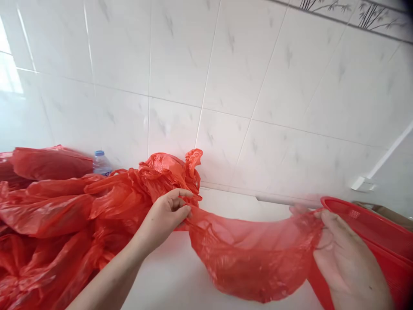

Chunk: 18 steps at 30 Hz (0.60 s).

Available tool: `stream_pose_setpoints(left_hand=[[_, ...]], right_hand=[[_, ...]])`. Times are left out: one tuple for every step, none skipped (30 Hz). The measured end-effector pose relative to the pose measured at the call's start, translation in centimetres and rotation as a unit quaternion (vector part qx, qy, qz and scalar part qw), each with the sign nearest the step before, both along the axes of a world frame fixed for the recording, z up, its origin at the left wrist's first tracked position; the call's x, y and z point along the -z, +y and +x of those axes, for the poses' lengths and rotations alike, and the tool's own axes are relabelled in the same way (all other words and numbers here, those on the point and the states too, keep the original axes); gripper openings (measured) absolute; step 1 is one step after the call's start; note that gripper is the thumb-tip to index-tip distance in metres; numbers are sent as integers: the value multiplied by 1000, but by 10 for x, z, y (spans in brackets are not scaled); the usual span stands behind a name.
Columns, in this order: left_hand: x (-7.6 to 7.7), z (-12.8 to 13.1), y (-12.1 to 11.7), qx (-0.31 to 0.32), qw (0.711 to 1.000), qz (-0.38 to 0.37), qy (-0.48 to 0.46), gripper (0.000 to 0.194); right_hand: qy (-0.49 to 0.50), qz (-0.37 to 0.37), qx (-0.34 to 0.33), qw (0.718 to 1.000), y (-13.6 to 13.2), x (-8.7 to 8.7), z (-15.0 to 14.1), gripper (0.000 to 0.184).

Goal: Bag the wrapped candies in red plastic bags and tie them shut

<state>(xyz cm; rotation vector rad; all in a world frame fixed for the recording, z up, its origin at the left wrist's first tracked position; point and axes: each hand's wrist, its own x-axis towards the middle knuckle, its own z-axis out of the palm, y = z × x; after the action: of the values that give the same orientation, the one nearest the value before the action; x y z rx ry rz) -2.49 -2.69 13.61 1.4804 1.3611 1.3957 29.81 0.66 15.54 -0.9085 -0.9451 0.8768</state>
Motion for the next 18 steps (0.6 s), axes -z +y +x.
stream_pose_setpoints(left_hand=[[-6, 4, -3, 18, 998, 8, -56, 23], [-12, 9, -6, 32, 994, 20, -99, 26], [-17, 15, -9, 38, 991, 34, -127, 28], [-22, 22, -12, 39, 988, 50, -142, 29], [-27, 29, -14, 43, 986, 65, -149, 29], [-30, 36, -17, 50, 984, 78, -150, 28], [-32, 43, -20, 59, 984, 91, -144, 26], [-34, 49, -22, 69, 983, 107, -130, 25], [-34, 54, -25, 78, 984, 125, -104, 24], [-35, 58, -27, 86, 984, 142, -67, 25], [-34, 61, -29, 92, 982, 161, -20, 25], [-34, 63, -30, 97, 978, 184, 31, 24], [-34, 65, -31, 99, 970, 208, 80, 24], [-34, 67, -32, 100, 960, 229, 122, 24], [-34, 68, -33, 102, 953, 243, 151, 24], [-35, 69, -34, 105, 949, 249, 162, 24], [-35, 70, -34, 110, 950, 244, 159, 24], [-35, 71, -34, 119, 955, 228, 146, 23]], right_hand=[[38, -6, -24, 999, 1, -1, -8, 20], [76, -7, -56, 995, 1, -2, -16, 19], [102, -1, -83, 991, 1, -3, -24, 19], [111, 12, -103, 988, -2, -4, -32, 20], [107, 20, -117, 987, -5, -5, -39, 22], [93, 21, -125, 988, -10, -5, -47, 24], [69, 14, -128, 989, -16, -5, -54, 26], [37, 1, -129, 991, -22, -3, -61, 28], [-1, -16, -136, 991, -29, -2, -68, 32], [-42, -33, -157, 986, -35, 0, -73, 39], [-84, -45, -191, 977, -41, 2, -79, 48], [-122, -53, -233, 963, -45, 4, -83, 57], [-154, -58, -280, 946, -48, 5, -88, 64], [-178, -62, -328, 926, -50, 6, -92, 66], [-197, -66, -375, 903, -51, 7, -96, 62], [-211, -72, -417, 881, -50, 8, -101, 52], [-222, -75, -447, 864, -49, 10, -106, 39], [-234, -70, -460, 854, -47, 12, -110, 26]])
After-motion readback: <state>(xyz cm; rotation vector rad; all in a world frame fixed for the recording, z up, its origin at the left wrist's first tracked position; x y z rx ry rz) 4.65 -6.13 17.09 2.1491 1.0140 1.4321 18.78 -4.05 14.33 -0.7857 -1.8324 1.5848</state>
